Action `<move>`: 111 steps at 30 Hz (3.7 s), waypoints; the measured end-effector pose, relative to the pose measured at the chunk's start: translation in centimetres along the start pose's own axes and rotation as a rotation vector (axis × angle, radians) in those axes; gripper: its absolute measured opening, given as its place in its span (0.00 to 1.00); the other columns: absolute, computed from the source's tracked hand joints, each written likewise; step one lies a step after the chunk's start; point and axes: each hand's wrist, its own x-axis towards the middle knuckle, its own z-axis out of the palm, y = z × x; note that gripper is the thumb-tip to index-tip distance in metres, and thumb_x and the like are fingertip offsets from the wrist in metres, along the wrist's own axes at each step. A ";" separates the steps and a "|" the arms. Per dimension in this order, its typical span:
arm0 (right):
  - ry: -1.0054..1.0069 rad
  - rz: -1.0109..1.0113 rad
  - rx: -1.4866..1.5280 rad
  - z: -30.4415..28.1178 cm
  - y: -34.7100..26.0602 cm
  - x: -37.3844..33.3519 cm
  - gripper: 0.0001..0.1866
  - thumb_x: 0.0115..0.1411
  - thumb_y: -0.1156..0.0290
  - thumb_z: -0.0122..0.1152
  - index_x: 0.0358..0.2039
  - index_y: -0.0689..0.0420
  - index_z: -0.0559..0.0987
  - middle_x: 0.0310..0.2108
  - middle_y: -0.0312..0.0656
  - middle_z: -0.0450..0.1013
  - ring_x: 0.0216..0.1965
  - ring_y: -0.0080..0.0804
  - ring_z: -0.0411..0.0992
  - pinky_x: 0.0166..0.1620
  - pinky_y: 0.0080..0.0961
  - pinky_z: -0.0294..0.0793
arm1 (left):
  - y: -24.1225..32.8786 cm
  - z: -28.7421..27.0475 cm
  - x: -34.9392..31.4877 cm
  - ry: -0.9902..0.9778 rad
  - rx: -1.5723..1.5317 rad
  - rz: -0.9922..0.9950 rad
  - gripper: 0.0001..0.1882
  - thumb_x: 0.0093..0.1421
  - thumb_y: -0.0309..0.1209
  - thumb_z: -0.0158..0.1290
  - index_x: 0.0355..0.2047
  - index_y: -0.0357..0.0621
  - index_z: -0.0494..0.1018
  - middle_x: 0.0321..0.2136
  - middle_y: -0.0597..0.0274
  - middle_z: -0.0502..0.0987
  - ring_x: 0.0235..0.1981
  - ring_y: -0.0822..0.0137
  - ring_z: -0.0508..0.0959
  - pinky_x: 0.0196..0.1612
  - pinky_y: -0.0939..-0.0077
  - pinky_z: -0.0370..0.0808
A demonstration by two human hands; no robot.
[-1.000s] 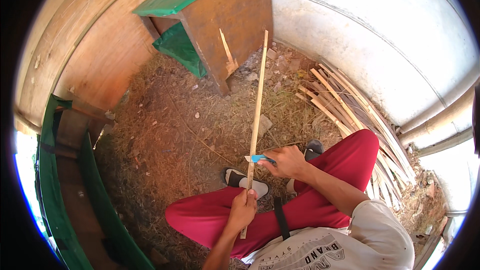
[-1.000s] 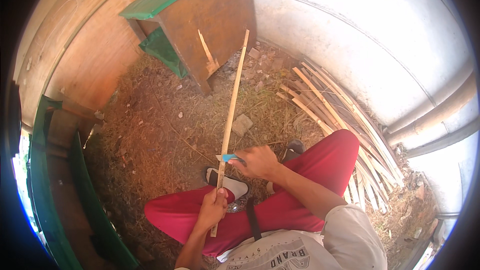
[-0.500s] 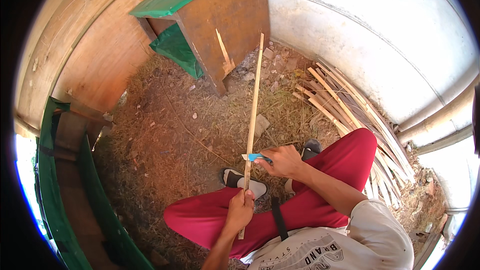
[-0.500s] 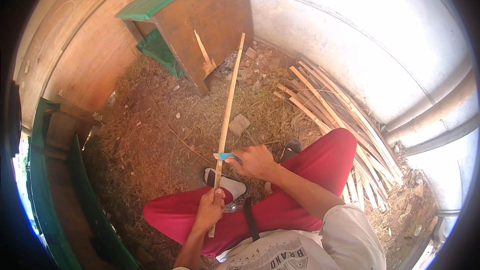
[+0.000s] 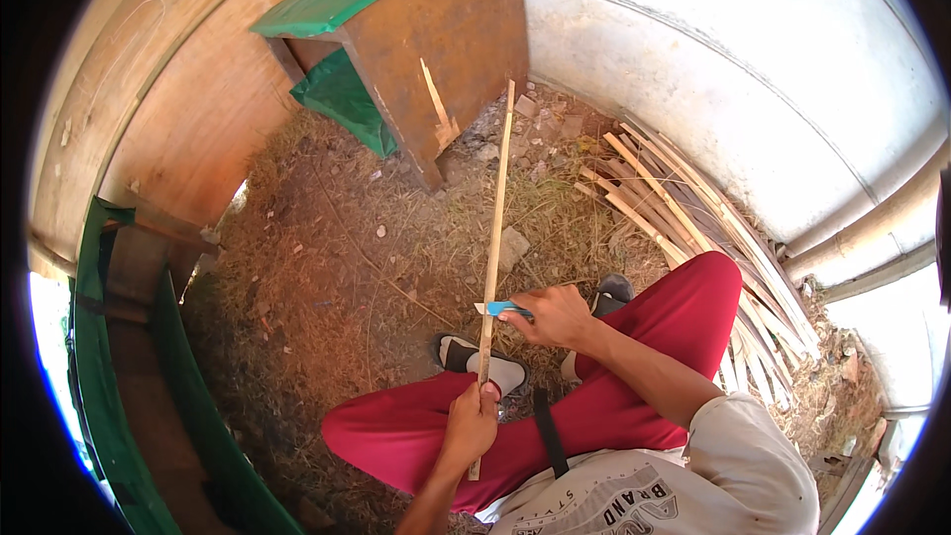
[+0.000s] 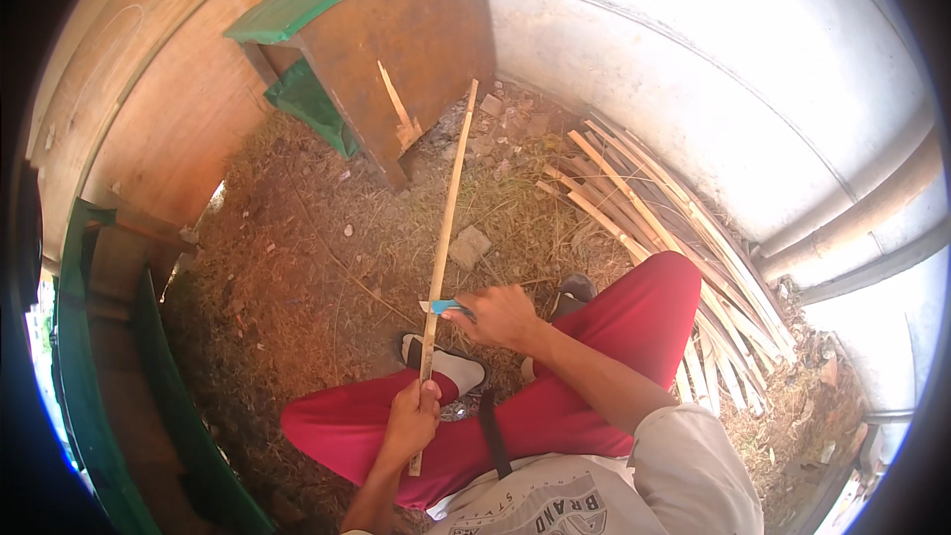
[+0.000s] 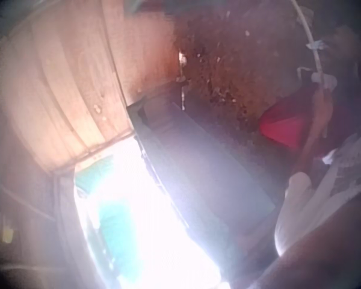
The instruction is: The person sits on the ground and uses a knife to shave and smooth a long thin wooden stick. They rotate the stick and scrape along its length to remove splinters and create a tapered end.
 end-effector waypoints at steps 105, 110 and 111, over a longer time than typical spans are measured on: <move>0.144 0.377 0.672 -7.4 1.2 4.7 0.26 0.68 0.48 0.53 0.36 0.62 0.84 0.17 0.34 0.68 0.21 0.19 0.62 0.28 0.25 0.63 | 4.5 -1.1 1.0 -0.253 -0.851 -0.186 0.20 0.75 0.42 0.36 0.40 0.38 0.71 0.15 0.74 0.59 0.12 0.81 0.57 0.15 0.85 0.57; 0.134 0.452 0.736 -5.6 4.1 3.1 0.30 0.72 0.47 0.44 0.46 0.64 0.80 0.25 0.35 0.72 0.18 0.17 0.58 0.24 0.21 0.60 | 2.0 -1.9 2.7 -0.647 -1.377 -0.302 0.24 0.76 0.44 0.33 0.45 0.37 0.72 0.14 0.77 0.55 0.11 0.82 0.53 0.12 0.86 0.54; 0.149 0.460 0.777 -5.5 4.4 3.1 0.31 0.73 0.47 0.42 0.50 0.65 0.78 0.30 0.34 0.74 0.18 0.15 0.56 0.22 0.19 0.59 | 1.2 -1.9 3.1 -0.752 -1.509 -0.316 0.24 0.76 0.44 0.32 0.46 0.37 0.72 0.14 0.77 0.55 0.11 0.83 0.53 0.11 0.87 0.53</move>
